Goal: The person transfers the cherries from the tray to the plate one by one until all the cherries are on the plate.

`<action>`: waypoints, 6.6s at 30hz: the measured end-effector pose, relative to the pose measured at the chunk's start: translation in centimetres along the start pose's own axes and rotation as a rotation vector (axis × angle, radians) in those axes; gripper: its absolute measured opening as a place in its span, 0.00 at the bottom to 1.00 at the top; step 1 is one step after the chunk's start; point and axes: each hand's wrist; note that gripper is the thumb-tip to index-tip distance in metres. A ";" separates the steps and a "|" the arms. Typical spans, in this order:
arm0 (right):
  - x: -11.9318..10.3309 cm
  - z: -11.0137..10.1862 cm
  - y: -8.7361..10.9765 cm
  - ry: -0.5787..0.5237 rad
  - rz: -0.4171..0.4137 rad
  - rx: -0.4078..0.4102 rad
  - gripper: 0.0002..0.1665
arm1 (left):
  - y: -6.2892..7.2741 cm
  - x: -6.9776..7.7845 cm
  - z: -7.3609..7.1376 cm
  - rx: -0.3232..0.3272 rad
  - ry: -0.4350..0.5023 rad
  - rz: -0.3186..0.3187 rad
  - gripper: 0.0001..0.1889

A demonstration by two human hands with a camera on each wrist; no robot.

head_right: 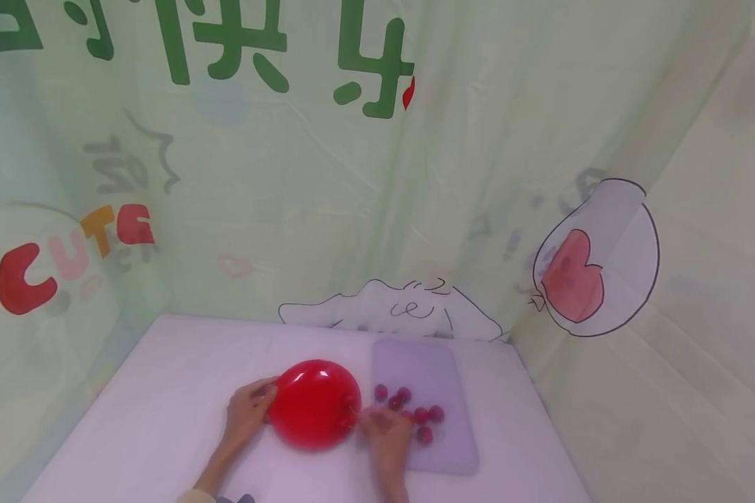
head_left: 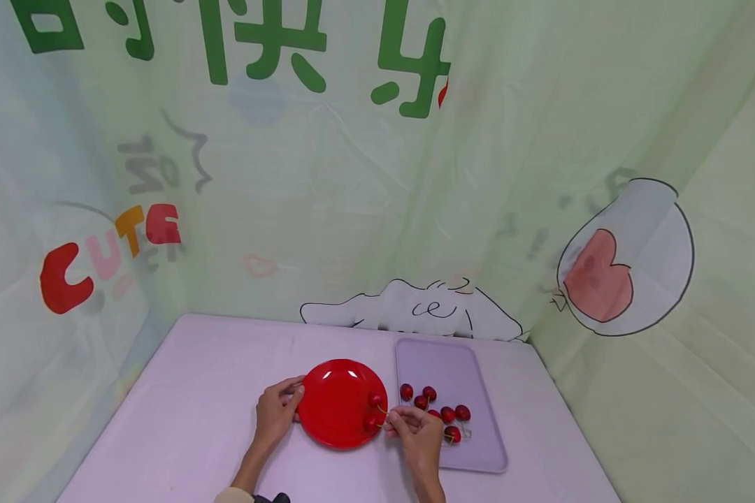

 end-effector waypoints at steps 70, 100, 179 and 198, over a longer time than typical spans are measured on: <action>-1.2 1.9 1.2 0.059 0.003 -0.089 0.11 | 0.0 -0.3 -0.2 -0.015 0.037 0.011 0.19; -0.5 3.3 1.2 0.059 -0.029 -0.153 0.10 | -0.2 -0.6 -0.2 -0.014 0.044 0.014 0.19; 0.2 8.3 1.0 0.185 -0.094 -0.320 0.07 | -0.5 -0.8 -0.4 -0.031 0.032 0.029 0.16; 0.5 8.4 0.8 0.355 -0.292 -0.312 0.06 | -0.8 -0.9 -0.2 -0.038 0.035 0.034 0.16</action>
Point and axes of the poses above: each hand's wrist, its own y-axis away from the middle knuckle, its own z-axis out of the palm, x = y × z, and after that the axes turned 9 degrees about x, right-handed
